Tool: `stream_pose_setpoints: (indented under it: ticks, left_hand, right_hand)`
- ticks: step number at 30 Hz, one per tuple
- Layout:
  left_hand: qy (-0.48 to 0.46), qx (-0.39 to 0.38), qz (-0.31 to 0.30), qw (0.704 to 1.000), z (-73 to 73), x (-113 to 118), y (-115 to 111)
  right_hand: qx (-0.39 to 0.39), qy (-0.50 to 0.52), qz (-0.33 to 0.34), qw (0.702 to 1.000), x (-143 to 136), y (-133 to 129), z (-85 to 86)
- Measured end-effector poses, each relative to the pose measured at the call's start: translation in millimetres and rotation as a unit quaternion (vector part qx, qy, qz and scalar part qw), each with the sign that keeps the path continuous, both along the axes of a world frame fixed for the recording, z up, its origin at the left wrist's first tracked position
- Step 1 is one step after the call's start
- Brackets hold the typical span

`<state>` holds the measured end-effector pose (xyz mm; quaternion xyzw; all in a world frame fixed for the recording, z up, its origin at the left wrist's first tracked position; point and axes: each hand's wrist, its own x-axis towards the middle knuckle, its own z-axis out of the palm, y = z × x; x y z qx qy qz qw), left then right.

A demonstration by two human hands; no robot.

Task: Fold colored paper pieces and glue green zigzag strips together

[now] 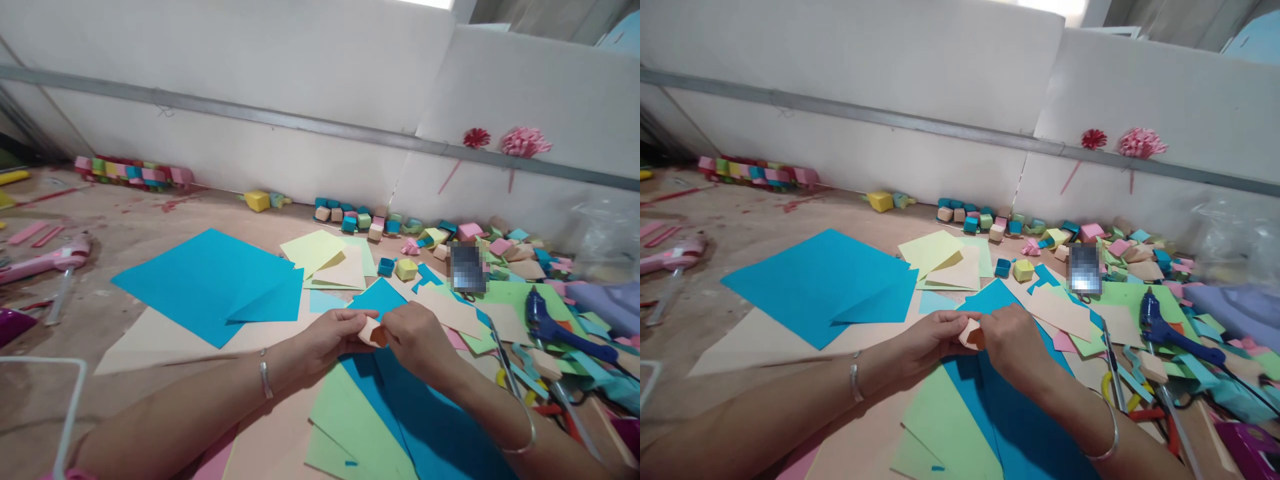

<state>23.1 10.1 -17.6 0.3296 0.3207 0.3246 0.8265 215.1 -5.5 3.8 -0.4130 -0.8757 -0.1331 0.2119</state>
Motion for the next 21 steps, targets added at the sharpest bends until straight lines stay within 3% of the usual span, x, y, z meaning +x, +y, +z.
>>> stream_pose_setpoints:
  ticks: [5, 16, 21]
  left_hand:
    - [-0.001, 0.001, -0.005, 1.000, 3.7, -0.7, -0.4]
    - [-0.008, 0.034, -0.036, 0.999, 3.4, -1.3, 0.9]
    - [-0.017, 0.016, -0.030, 0.999, 5.9, -0.9, 1.0]
  right_hand:
    - [0.020, 0.006, -0.009, 1.000, -0.9, 0.2, 4.7]
    - [0.065, 0.004, 0.025, 0.998, -2.9, 2.4, -3.3]
    - [0.000, 0.039, 0.000, 0.999, -2.5, 5.6, -4.1]
